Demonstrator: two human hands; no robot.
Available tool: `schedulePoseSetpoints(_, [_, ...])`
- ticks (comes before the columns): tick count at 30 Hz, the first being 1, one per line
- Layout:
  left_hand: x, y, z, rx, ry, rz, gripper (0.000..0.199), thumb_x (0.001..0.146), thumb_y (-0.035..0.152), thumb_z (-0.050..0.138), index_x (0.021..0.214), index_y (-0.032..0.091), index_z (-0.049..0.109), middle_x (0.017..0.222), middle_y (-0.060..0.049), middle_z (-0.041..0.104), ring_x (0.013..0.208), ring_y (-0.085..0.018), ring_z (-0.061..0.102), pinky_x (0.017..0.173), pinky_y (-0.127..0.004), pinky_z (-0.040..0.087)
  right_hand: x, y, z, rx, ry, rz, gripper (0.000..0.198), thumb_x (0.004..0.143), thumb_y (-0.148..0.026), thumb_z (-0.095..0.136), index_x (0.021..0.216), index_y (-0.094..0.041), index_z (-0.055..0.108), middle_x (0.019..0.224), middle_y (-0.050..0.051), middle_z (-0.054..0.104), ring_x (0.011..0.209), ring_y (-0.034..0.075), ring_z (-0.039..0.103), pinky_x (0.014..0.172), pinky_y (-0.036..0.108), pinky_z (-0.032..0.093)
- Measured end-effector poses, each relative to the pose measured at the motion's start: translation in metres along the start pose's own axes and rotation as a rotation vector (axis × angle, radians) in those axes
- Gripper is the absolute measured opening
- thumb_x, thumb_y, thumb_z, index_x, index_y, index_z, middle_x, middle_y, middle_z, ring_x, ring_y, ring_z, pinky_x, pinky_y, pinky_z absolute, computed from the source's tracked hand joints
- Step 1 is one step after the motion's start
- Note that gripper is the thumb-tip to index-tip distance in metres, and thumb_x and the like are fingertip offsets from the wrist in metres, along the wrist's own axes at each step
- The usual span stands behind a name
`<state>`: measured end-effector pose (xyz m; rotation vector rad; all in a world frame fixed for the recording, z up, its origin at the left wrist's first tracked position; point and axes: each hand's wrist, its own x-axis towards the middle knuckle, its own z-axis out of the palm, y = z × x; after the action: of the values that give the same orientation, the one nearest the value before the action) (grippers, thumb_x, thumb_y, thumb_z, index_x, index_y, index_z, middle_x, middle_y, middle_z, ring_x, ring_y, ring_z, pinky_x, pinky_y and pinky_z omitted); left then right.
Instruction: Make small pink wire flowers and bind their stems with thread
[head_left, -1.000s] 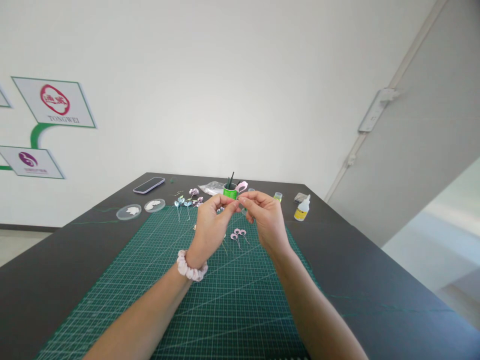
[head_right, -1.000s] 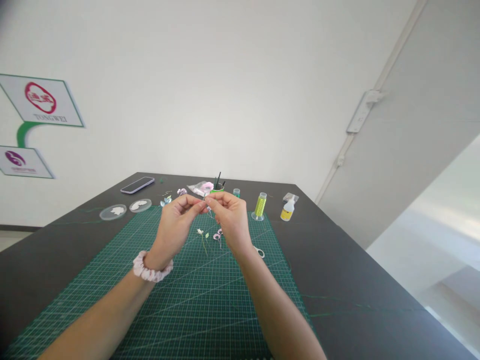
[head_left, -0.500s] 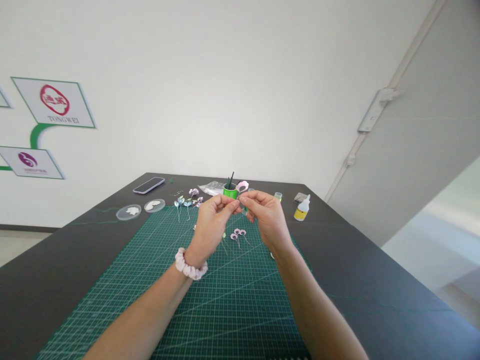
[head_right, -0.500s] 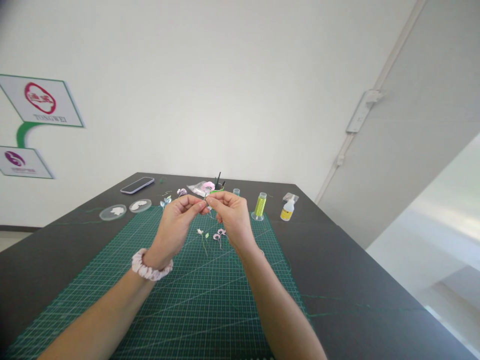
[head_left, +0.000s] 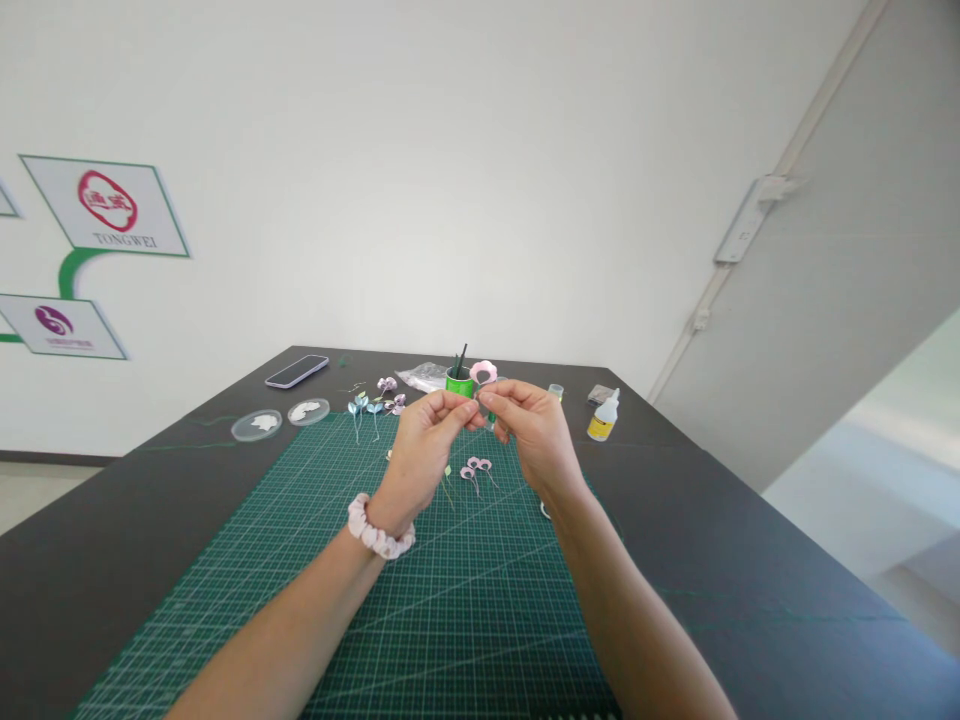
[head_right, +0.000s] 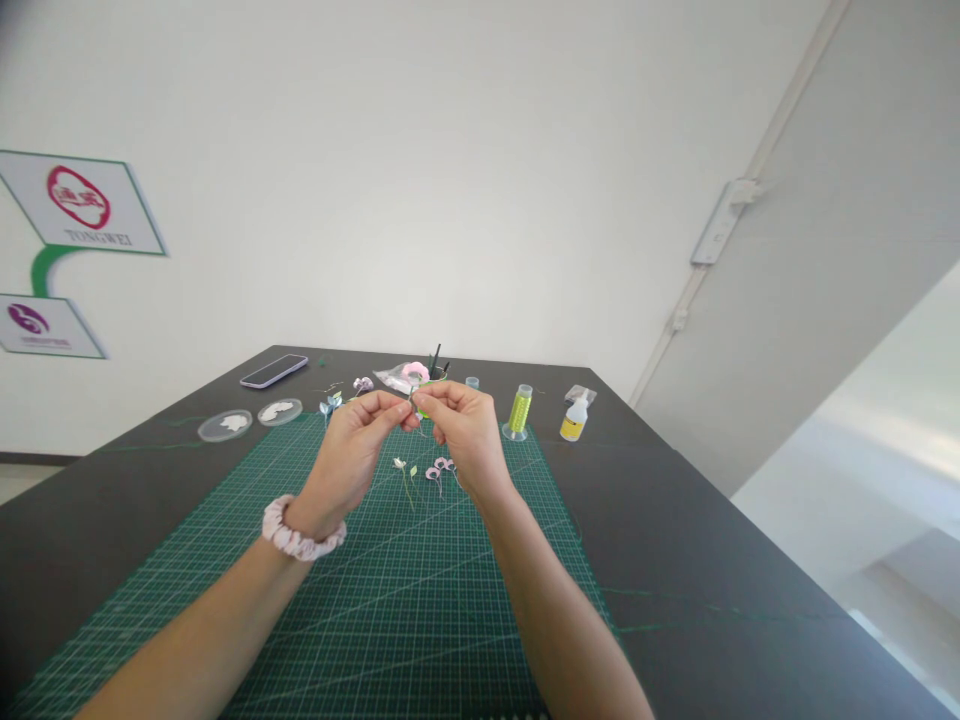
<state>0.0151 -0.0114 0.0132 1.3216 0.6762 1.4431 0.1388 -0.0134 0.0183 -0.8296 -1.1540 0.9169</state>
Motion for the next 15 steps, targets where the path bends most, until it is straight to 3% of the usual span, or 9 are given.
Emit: schedulePoseSetpoints(15, [0.0003, -0.0022, -0.0001, -0.052, -0.031, -0.007, 0.013, 0.076, 0.02, 0.065, 0.064, 0.016, 0.066, 0.062, -0.001, 0.064, 0.067, -0.013, 0.058, 0.073, -0.029, 0.047, 0.0008, 0.001, -0.0017, -0.002, -0.017, 0.004, 0.017, 0.063, -0.033, 0.076, 0.066, -0.017, 0.072, 0.051, -0.003, 0.059, 0.04, 0.007, 0.038, 0.04, 0.023, 0.027])
